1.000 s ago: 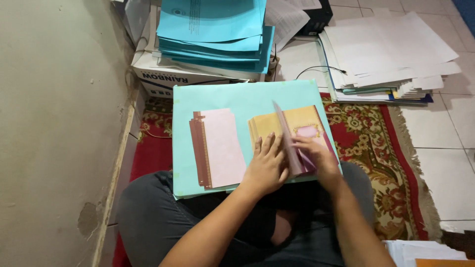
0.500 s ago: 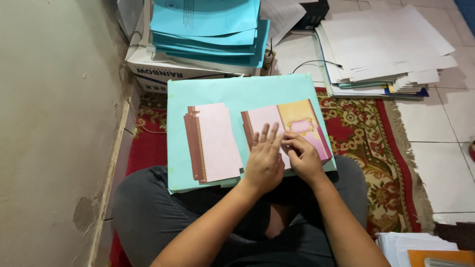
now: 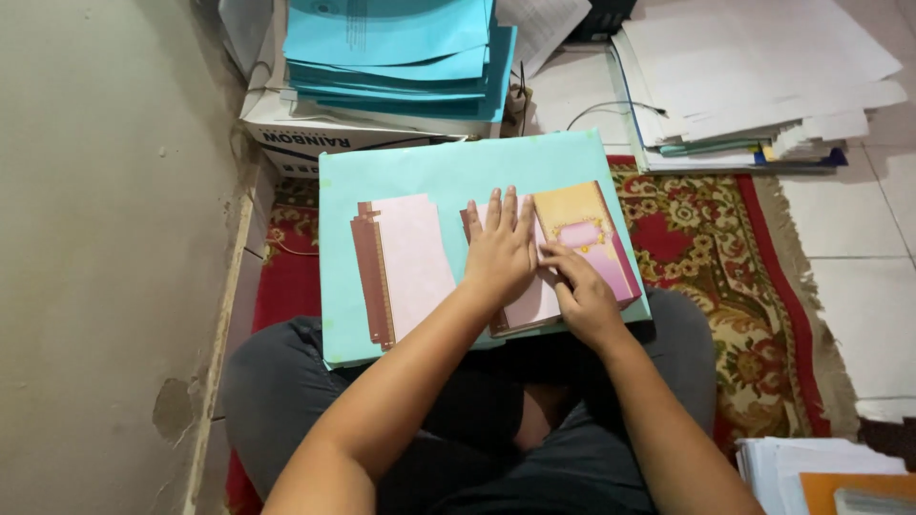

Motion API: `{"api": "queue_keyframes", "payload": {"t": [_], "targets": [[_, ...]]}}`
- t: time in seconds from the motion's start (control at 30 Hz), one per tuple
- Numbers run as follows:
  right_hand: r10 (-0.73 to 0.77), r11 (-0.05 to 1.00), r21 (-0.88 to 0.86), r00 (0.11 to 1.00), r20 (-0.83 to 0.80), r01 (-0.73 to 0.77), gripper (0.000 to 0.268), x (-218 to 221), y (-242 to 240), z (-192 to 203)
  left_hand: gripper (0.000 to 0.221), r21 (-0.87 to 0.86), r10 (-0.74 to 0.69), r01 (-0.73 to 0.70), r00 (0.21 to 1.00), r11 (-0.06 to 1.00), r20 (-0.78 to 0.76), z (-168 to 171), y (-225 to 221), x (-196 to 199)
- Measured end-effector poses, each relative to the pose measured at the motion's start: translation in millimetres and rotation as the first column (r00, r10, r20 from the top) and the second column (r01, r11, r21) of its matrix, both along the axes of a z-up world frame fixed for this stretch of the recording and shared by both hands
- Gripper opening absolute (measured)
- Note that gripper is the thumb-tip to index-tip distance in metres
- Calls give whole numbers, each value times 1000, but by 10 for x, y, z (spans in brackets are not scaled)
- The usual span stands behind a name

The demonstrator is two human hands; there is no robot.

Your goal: A person sits on the floor and flips through the pages of several small booklets, likely inspecting or counting them.

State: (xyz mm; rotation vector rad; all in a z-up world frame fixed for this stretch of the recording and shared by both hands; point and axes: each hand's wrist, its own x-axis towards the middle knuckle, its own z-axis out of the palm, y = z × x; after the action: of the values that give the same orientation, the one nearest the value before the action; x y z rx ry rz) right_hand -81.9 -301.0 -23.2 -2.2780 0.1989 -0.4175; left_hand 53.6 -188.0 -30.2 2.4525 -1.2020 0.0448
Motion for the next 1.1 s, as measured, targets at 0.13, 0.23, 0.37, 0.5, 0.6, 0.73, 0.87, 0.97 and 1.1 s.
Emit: {"api": "queue_keyframes", "payload": {"t": [0.13, 0.23, 0.37, 0.5, 0.6, 0.73, 0.87, 0.97, 1.1], "targets": [[11, 999, -42, 996, -84, -14, 47, 179, -76, -69, 59, 6, -4, 4, 1000, 1000, 9, -65, -25, 33], [12, 953, -295, 981, -192, -69, 73, 304, -229, -296, 60, 3, -11, 11, 999, 1000, 33, -128, -28, 45], [-1, 920, -385, 979, -202, -78, 70, 119, -130, -261, 61, -7, -1, 1, 999, 1000, 44, -124, -26, 61], [-15, 914, -396, 969, -247, -86, 70, -239, 41, -169, 63, -7, 2, -1, 1000, 1000, 29, -67, 8, 22], [-52, 884, -453, 942, -333, -112, 77, -66, -81, -289, 63, 20, -7, 6, 1000, 1000, 19, -48, 8, 26], [-40, 854, -506, 955, -294, -120, 75, 547, -421, -531, 62, 35, -1, 0, 1000, 999, 15, -34, -11, 52], [39, 816, -559, 979, -200, -147, 80, 675, -431, -475, 62, 26, -1, 0, 999, 1000, 32, -57, 10, 25], [25, 828, -539, 970, -241, -155, 78, 378, -331, -431, 63, 8, 9, -10, 999, 1000, 49, -96, -9, 30], [-20, 857, -496, 954, -299, -137, 73, -72, -133, -323, 63, -24, 14, -12, 998, 1000, 63, -127, -6, 22]]}}
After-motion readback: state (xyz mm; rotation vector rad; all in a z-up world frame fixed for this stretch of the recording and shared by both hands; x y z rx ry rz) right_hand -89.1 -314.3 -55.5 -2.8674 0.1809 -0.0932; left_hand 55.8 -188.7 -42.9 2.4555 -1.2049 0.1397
